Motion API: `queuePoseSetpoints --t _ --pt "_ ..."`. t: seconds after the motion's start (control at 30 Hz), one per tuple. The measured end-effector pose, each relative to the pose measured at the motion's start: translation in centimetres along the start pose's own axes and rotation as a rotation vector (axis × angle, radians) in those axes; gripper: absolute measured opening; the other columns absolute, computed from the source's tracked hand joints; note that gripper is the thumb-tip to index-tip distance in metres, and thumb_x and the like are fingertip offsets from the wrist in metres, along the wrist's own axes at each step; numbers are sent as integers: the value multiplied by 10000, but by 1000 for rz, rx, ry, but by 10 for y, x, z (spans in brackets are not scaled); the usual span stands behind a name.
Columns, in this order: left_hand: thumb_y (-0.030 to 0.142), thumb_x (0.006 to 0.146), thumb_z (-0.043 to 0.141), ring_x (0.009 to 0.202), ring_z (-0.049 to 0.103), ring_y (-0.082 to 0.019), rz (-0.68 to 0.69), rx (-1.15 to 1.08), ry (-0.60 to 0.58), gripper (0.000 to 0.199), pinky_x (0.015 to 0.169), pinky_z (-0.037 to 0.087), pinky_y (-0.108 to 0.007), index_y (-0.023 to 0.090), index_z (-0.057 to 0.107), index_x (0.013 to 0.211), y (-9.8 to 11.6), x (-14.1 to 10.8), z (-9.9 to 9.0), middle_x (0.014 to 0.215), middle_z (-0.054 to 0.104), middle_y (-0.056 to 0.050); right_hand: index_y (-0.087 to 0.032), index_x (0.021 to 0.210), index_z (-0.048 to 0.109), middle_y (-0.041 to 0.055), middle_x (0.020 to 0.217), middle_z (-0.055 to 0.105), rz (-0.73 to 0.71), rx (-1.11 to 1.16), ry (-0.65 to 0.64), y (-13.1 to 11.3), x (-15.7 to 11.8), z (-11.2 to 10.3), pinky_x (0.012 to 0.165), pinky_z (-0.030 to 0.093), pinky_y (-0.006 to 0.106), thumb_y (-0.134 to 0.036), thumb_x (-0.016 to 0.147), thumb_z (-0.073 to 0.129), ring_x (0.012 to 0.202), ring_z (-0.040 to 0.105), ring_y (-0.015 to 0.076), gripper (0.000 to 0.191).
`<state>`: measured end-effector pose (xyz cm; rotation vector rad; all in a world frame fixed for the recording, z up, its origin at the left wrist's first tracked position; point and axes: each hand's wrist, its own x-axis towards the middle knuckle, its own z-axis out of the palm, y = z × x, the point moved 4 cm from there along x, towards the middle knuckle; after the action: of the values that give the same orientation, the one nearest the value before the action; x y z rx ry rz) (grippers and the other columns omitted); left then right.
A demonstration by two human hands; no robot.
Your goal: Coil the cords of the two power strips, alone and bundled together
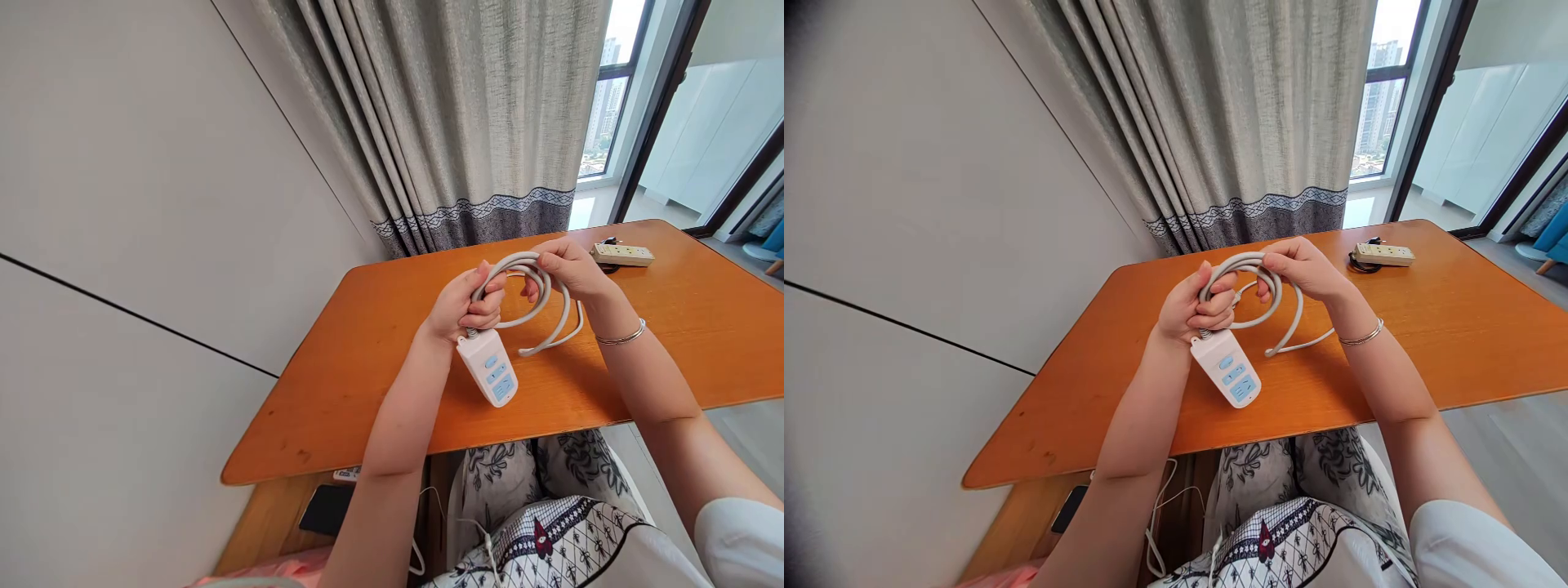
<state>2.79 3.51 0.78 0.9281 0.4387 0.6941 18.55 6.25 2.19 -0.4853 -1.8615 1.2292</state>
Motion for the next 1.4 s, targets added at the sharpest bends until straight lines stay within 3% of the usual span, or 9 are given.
queuePoseSetpoints --t 0.3,0.47,0.63,0.73,0.8,0.9,1.07,1.23,1.4 --pt "539 1077 218 205 65 -27 249 -252 201 524 288 131 -140 212 366 695 14 -1 -5 414 127 132 -165 1196 588 -14 707 642 -182 -123 151 6 6 24 594 528 250 -680 989 449 601 646 132 572" --pt "553 1073 203 202 60 -28 239 -223 191 527 277 115 -133 214 371 706 13 -1 -7 399 127 135 -172 1022 580 -27 647 586 -254 -341 179 6 5 22 595 462 227 -627 1040 365 586 561 105 504" --pt "566 1067 232 200 94 -36 231 -212 211 522 277 146 -152 218 339 693 12 -7 -3 398 150 130 -202 920 490 -40 663 537 -247 -183 144 12 8 24 559 452 224 -677 1013 381 565 523 95 496" --pt "554 1068 274 230 258 -47 290 -205 241 505 309 266 -162 217 336 696 13 -12 5 415 304 103 -188 1006 523 -25 724 547 -232 -117 63 14 9 27 646 511 244 -659 1006 431 657 557 114 479" --pt "549 1069 273 340 475 -65 358 -188 271 502 383 402 -167 214 338 701 15 -14 10 518 515 54 -181 1137 527 14 865 608 -207 -130 18 16 8 29 762 556 285 -621 997 491 784 604 139 463" --pt "512 1079 226 811 755 -134 488 -111 292 496 650 603 -235 207 368 715 18 -15 14 930 750 -46 -196 1342 462 86 1169 630 -154 -185 -11 18 7 29 969 552 382 -577 972 549 1051 619 197 538" --pt "577 1038 332 1406 554 -271 695 171 292 478 1044 578 -474 216 466 754 22 -14 14 1343 682 -73 -202 1493 313 121 1305 603 -29 -131 -42 26 8 35 956 573 389 -482 947 588 1132 626 220 673" --pt "606 1024 347 1476 474 -272 845 261 319 501 1127 520 -505 222 497 740 32 -17 5 1407 657 -50 -164 1545 204 48 959 665 77 -134 -75 33 10 55 724 586 304 -414 1038 419 797 652 165 604" --pt "611 1012 372 1507 430 -231 951 284 417 492 1183 474 -435 235 471 710 49 -31 -4 1454 633 -15 -115 1617 45 99 984 673 16 -639 192 30 8 56 787 537 376 -251 1051 275 782 623 202 625"
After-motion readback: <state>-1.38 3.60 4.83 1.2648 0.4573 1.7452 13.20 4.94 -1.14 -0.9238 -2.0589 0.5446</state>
